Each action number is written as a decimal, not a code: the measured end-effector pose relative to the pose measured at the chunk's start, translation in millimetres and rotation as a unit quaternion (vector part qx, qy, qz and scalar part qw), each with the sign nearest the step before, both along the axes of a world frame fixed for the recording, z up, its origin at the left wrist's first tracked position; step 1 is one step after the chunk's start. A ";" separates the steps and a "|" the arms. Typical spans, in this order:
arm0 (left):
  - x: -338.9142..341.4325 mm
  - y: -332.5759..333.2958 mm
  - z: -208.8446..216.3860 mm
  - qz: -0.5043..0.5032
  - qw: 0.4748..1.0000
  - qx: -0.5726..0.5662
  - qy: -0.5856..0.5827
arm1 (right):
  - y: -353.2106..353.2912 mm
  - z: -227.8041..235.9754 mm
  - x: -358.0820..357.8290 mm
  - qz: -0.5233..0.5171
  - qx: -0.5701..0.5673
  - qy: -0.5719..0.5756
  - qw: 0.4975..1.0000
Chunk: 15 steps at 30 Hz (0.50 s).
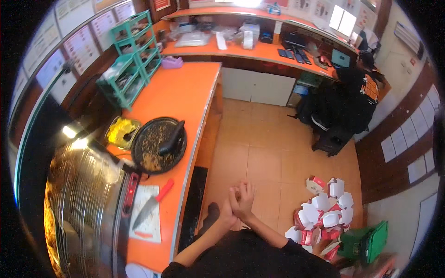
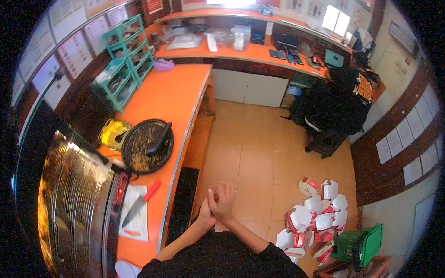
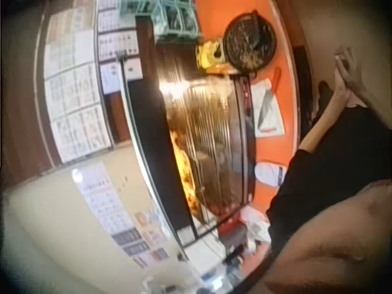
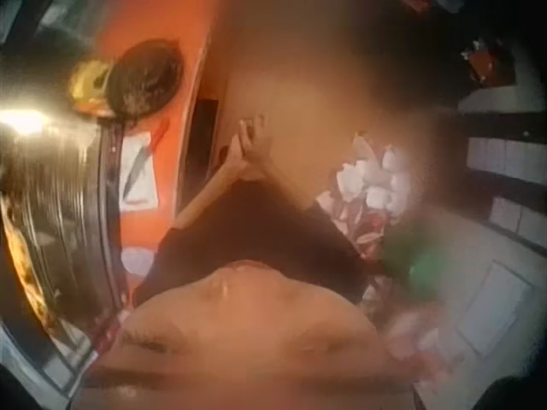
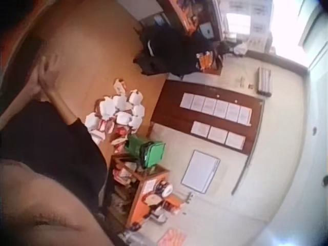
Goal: The person assembles red and white food containers by hand. They start by organizing boxes on a counter, then move to the floor to fold the flat cardboard pieces into their final shape, lining them with paper and stacking them.
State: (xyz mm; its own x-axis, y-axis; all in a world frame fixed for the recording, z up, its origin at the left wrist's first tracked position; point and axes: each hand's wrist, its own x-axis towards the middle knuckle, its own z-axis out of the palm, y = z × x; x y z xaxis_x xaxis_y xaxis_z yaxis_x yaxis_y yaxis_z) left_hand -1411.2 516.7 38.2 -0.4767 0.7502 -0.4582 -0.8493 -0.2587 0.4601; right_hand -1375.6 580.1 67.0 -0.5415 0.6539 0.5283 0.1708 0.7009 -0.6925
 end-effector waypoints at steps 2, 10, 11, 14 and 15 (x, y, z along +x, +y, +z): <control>-33.1 24.8 -10.2 -0.016 1.000 0.000 -0.005 | 22.0 -15.1 -31.6 -0.019 -0.006 -0.028 0.999; -183.7 161.5 -96.2 -0.059 0.851 0.317 -0.414 | 123.1 -2.4 -182.5 0.005 -0.112 0.017 0.994; -192.7 177.5 -100.1 -0.046 0.696 0.398 -0.596 | 132.7 0.9 -193.8 0.002 -0.125 0.018 0.992; -216.7 219.7 -96.6 -0.046 0.886 0.287 -0.362 | 181.1 -2.0 -218.2 -0.020 -0.176 0.026 0.984; -228.0 236.1 -87.9 -0.091 0.975 0.138 -0.150 | 198.7 -9.3 -225.1 -0.041 -0.167 0.027 0.985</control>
